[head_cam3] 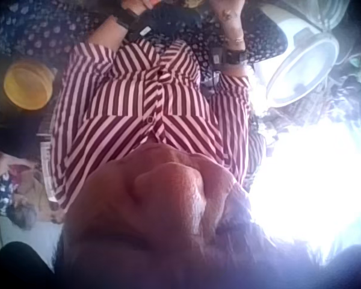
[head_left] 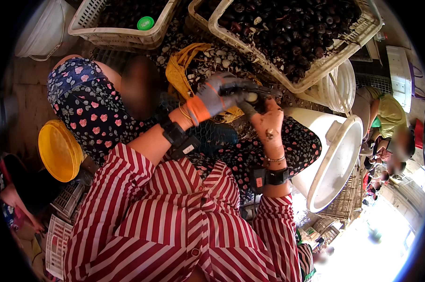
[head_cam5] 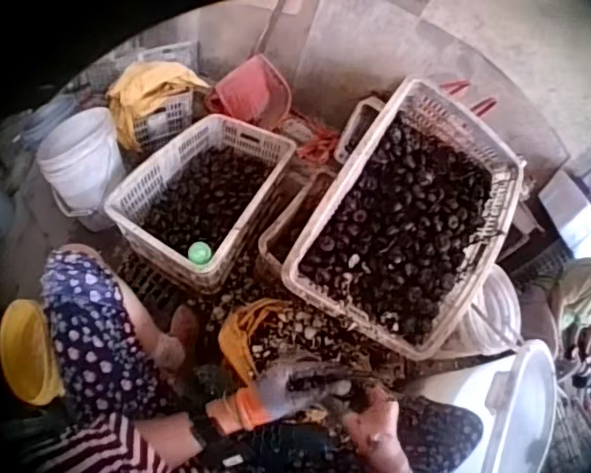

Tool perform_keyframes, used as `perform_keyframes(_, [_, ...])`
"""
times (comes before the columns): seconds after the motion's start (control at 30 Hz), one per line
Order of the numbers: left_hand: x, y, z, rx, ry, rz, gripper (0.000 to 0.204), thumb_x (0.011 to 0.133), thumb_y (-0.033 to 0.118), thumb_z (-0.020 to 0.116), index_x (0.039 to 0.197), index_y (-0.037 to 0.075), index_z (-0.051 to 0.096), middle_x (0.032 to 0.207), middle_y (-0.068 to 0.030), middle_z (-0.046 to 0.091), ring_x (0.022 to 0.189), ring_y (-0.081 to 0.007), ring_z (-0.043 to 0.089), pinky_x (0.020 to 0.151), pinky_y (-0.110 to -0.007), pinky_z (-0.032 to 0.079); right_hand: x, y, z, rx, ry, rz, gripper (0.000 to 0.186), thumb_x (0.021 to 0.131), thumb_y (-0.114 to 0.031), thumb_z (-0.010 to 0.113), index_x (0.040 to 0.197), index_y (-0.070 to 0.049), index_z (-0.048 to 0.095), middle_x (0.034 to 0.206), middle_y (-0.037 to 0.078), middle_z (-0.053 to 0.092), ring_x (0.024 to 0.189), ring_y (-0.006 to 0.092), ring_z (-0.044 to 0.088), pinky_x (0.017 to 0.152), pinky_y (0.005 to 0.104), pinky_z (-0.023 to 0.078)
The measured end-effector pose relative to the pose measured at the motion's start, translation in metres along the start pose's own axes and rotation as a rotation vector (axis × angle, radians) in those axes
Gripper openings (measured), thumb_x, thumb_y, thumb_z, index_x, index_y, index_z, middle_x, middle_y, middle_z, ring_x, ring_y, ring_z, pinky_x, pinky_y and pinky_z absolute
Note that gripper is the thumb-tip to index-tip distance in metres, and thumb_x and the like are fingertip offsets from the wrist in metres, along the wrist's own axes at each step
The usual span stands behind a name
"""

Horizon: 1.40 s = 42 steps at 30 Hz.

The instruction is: The person peels water chestnuts with a small tool, placing the peeled fruit into a bucket.

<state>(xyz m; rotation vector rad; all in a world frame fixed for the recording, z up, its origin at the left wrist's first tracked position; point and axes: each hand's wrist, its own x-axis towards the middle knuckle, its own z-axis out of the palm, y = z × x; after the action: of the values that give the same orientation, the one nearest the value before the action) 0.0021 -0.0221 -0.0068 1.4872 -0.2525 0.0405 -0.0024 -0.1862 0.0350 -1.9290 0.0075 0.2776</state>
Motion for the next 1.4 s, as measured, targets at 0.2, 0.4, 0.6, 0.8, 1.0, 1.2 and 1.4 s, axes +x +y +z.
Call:
perform_keyframes(0.2, [-0.007, -0.007, 0.005, -0.4, -0.037, -0.461, 0.034, 0.078, 0.012, 0.069, 0.11, 0.004, 0.061, 0.098, -0.0057, 0.065, 0.082, -0.012, 0.061, 0.071, -0.025, 0.05, -0.003, 0.012, 0.01, -0.861, 0.037, -0.291, 0.036, 0.064, -0.015, 0.064, 0.097, 0.0, 0.059, 0.082, 0.014, 0.062, 0.071, 0.0365, 0.057, 0.074, 0.037, 0.049])
perform_keyframes(0.4, [-0.007, -0.029, -0.006, -0.352, -0.044, -0.651, 0.032, 0.08, 0.019, 0.067, 0.107, 0.002, 0.062, 0.094, -0.0043, 0.065, 0.082, -0.0095, 0.059, 0.07, -0.023, 0.049, 0.0, 0.033, 0.002, -0.474, -0.017, -0.194, 0.037, 0.071, -0.009, 0.067, 0.105, 0.001, 0.058, 0.091, 0.01, 0.064, 0.08, 0.0195, 0.061, 0.074, 0.029, 0.049])
perform_keyframes(0.6, [0.0, -0.034, -0.024, -0.186, -0.001, -0.279, 0.025, 0.08, 0.012, 0.065, 0.105, 0.007, 0.065, 0.09, -0.0037, 0.065, 0.078, -0.0124, 0.06, 0.07, -0.026, 0.049, -0.006, -0.01, -0.009, -0.057, -0.02, 0.062, 0.03, 0.076, -0.005, 0.063, 0.104, 0.005, 0.059, 0.094, 0.005, 0.065, 0.08, 0.008, 0.058, 0.071, 0.0234, 0.049])
perform_keyframes(0.8, [-0.003, -0.06, -0.036, -0.179, -0.01, -0.344, 0.023, 0.079, 0.007, 0.065, 0.102, 0.01, 0.067, 0.094, -0.0054, 0.062, 0.086, -0.0158, 0.059, 0.075, -0.031, 0.049, -0.013, -0.027, -0.014, 0.078, -0.054, 0.108, 0.029, 0.077, -0.006, 0.065, 0.102, 0.005, 0.06, 0.088, 0.006, 0.065, 0.073, 0.0081, 0.058, 0.066, 0.0217, 0.048])
perform_keyframes(1.0, [0.001, -0.023, -0.021, 0.141, -0.058, -0.1, 0.022, 0.08, 0.013, 0.065, 0.102, 0.009, 0.066, 0.089, -0.0069, 0.061, 0.084, -0.0179, 0.059, 0.073, -0.032, 0.049, -0.012, -0.021, -0.015, 0.119, -0.035, 0.067, 0.031, 0.077, -0.004, 0.064, 0.107, 0.003, 0.059, 0.093, 0.005, 0.063, 0.081, 0.0097, 0.057, 0.071, 0.0218, 0.047])
perform_keyframes(1.2, [0.0, -0.004, -0.017, -0.005, 0.003, -0.13, 0.024, 0.077, 0.007, 0.064, 0.101, 0.008, 0.066, 0.093, -0.0103, 0.063, 0.085, -0.0243, 0.06, 0.075, -0.036, 0.05, 0.0, -0.007, -0.014, 0.197, 0.154, 0.005, 0.035, 0.076, -0.004, 0.069, 0.108, 0.004, 0.058, 0.099, 0.006, 0.063, 0.087, 0.0113, 0.057, 0.077, 0.0248, 0.047])
perform_keyframes(1.4, [0.002, -0.004, -0.026, 0.213, -0.068, -0.071, 0.025, 0.077, 0.006, 0.065, 0.101, 0.008, 0.066, 0.094, -0.0093, 0.063, 0.086, -0.0231, 0.06, 0.074, -0.035, 0.05, 0.002, -0.016, -0.018, -0.698, 0.186, -0.396, 0.038, 0.07, -0.014, 0.071, 0.103, -0.001, 0.06, 0.093, 0.017, 0.063, 0.08, 0.0276, 0.062, 0.075, 0.0318, 0.049])
